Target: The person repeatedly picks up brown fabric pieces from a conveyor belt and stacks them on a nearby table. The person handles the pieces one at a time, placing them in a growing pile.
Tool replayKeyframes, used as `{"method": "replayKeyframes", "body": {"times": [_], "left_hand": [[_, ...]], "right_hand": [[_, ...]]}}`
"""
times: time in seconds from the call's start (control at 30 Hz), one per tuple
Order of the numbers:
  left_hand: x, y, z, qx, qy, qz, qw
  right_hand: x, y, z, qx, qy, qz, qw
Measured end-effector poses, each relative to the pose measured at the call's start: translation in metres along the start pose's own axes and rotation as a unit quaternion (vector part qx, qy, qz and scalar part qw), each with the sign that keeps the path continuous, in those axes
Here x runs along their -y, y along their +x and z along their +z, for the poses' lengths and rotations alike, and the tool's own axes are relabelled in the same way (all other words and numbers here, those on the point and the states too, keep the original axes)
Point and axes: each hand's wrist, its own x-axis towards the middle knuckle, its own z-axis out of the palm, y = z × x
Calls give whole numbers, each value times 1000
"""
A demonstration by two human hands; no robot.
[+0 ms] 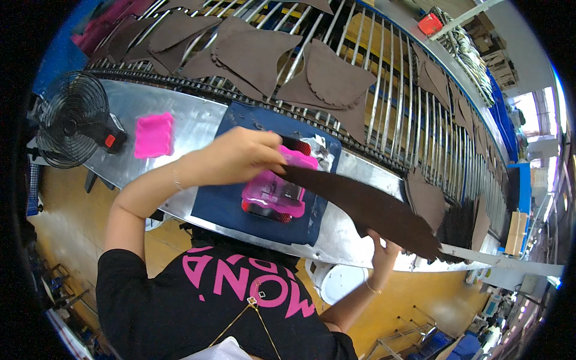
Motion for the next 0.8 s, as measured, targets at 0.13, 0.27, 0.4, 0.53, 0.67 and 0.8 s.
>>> {"method": "replayKeyframes", "body": {"times": [0.13,0.27,0.4,0.53,0.67,0.8], "left_hand": [[-9,24,20,59,51,63,995],[-10,41,1,-8,31,67,997],[20,8,-53,-245,18,21,969],[55,-52,-86,-394,-102,-160,899],[88,-79,-81,-450,-107,-221,859],[104,-95,-80,-442,-133,-261,848]], "right_hand": [[16,-10,-62,-113,135,73,982],[61,36,-84,-160,126,42,978],[124,132,-33,-52,120,12,991],[163,247,64,88,358,30,929],[191,358,193,119,361,91,920],[222,455,333,185,387,56,902]]}}
